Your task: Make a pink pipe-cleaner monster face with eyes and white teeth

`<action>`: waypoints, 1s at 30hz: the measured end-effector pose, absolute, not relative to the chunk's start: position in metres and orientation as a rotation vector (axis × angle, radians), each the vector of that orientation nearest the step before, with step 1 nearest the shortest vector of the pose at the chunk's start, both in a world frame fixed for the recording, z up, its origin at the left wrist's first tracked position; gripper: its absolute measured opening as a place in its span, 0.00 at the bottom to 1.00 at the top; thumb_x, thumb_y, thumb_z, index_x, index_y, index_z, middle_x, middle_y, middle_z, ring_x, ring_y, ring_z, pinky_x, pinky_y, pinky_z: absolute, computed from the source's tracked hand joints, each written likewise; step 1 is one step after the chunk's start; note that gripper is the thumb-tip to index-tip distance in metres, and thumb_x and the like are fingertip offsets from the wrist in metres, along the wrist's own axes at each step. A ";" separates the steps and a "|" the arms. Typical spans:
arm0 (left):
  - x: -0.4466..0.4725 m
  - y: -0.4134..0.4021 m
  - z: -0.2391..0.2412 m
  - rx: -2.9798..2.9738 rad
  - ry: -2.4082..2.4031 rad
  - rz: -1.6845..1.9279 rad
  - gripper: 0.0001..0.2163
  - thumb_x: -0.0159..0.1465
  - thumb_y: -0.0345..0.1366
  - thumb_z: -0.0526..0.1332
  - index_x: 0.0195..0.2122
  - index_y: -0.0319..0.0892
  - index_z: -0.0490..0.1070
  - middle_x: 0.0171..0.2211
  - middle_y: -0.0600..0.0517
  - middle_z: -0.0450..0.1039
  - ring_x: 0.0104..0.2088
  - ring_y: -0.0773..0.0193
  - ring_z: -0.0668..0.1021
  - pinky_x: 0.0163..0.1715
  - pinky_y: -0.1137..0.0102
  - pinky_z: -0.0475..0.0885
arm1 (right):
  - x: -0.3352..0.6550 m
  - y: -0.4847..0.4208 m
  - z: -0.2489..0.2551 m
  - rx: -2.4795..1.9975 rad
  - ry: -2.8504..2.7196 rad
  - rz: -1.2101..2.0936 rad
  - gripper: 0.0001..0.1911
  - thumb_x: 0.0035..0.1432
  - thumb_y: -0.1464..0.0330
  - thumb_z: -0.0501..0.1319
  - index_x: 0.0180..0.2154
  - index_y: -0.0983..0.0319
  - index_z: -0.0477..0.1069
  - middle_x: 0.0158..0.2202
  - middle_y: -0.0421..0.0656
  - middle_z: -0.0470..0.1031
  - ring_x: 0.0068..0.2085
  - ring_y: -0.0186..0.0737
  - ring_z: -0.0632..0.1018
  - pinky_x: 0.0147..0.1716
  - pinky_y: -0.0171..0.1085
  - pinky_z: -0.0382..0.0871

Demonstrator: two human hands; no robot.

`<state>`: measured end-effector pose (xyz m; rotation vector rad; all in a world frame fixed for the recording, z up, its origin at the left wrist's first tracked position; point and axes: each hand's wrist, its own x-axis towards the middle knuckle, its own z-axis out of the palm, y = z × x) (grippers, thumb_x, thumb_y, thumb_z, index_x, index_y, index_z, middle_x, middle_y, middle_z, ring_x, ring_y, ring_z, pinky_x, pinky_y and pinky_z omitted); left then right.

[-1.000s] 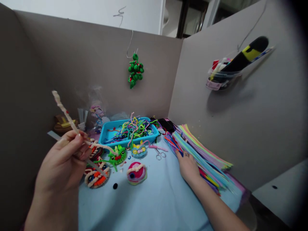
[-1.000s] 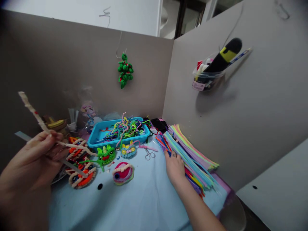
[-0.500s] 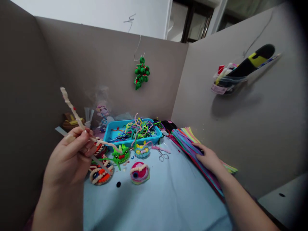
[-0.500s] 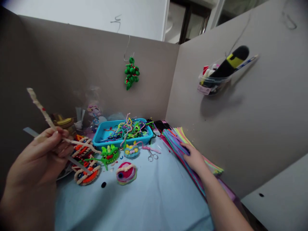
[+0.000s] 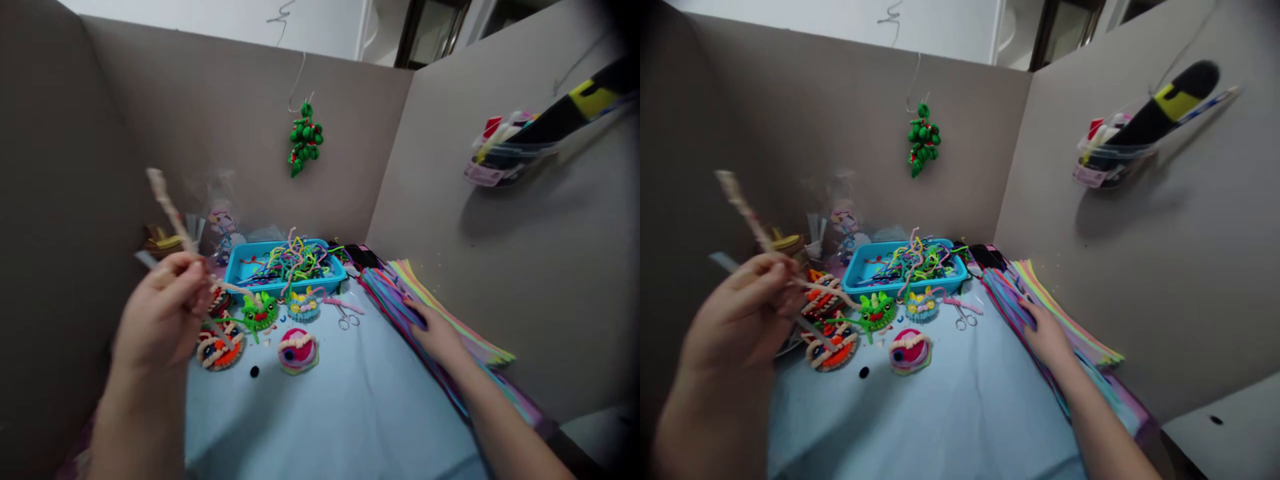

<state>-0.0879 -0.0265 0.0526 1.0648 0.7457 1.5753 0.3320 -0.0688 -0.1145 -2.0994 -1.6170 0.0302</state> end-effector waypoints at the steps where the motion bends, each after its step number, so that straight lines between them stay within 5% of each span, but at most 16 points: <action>1: -0.078 -0.027 0.047 1.144 0.788 1.517 0.04 0.51 0.30 0.64 0.26 0.40 0.69 0.17 0.58 0.59 0.16 0.75 0.58 0.14 0.79 0.53 | 0.324 -0.069 -0.123 -2.104 -1.700 -0.005 0.28 0.48 0.73 0.52 0.53 0.65 0.67 0.51 0.50 0.71 0.51 0.47 0.72 0.52 0.42 0.63; 9: 0.002 -0.055 -0.006 2.540 0.995 0.335 0.06 0.57 0.31 0.55 0.30 0.41 0.72 0.30 0.46 0.74 0.28 0.60 0.75 0.24 0.70 0.65 | 0.298 -0.072 -0.144 -2.026 -1.730 -0.372 0.20 0.55 0.60 0.52 0.42 0.64 0.74 0.47 0.54 0.69 0.49 0.55 0.71 0.49 0.51 0.63; 13: 0.004 -0.059 -0.009 2.731 1.101 0.175 0.09 0.60 0.31 0.52 0.37 0.43 0.71 0.34 0.48 0.75 0.30 0.60 0.77 0.26 0.70 0.68 | 0.278 -0.075 -0.130 -1.758 -1.748 -0.406 0.19 0.56 0.58 0.52 0.37 0.62 0.75 0.45 0.53 0.70 0.48 0.54 0.71 0.48 0.52 0.63; 18: -0.020 -0.040 0.004 2.681 1.395 0.336 0.09 0.58 0.29 0.55 0.37 0.42 0.72 0.35 0.46 0.76 0.30 0.58 0.77 0.27 0.70 0.67 | 0.216 -0.072 -0.105 -1.450 -1.896 -0.108 0.13 0.58 0.61 0.54 0.36 0.58 0.75 0.43 0.49 0.73 0.46 0.49 0.73 0.45 0.47 0.67; 22: -0.081 -0.021 0.025 2.212 1.653 1.102 0.05 0.59 0.32 0.56 0.29 0.42 0.71 0.27 0.51 0.72 0.27 0.64 0.73 0.27 0.72 0.63 | 0.156 -0.067 -0.076 -1.198 -2.118 0.237 0.10 0.59 0.66 0.55 0.37 0.58 0.75 0.42 0.48 0.74 0.46 0.46 0.74 0.44 0.44 0.68; 25: -0.120 -0.016 0.039 1.465 1.268 1.689 0.05 0.55 0.35 0.62 0.29 0.41 0.68 0.20 0.58 0.63 0.18 0.73 0.63 0.18 0.78 0.56 | 0.116 -0.062 -0.055 -1.044 -2.169 0.521 0.11 0.60 0.69 0.53 0.40 0.58 0.73 0.43 0.48 0.74 0.46 0.43 0.74 0.45 0.42 0.68; 30: -0.116 -0.012 0.038 0.835 0.600 1.557 0.12 0.48 0.31 0.68 0.28 0.39 0.64 0.19 0.62 0.57 0.14 0.80 0.54 0.12 0.83 0.47 | 0.057 -0.046 -0.034 -0.997 -1.863 0.865 0.16 0.57 0.66 0.57 0.49 0.59 0.67 0.49 0.48 0.71 0.50 0.46 0.72 0.49 0.45 0.65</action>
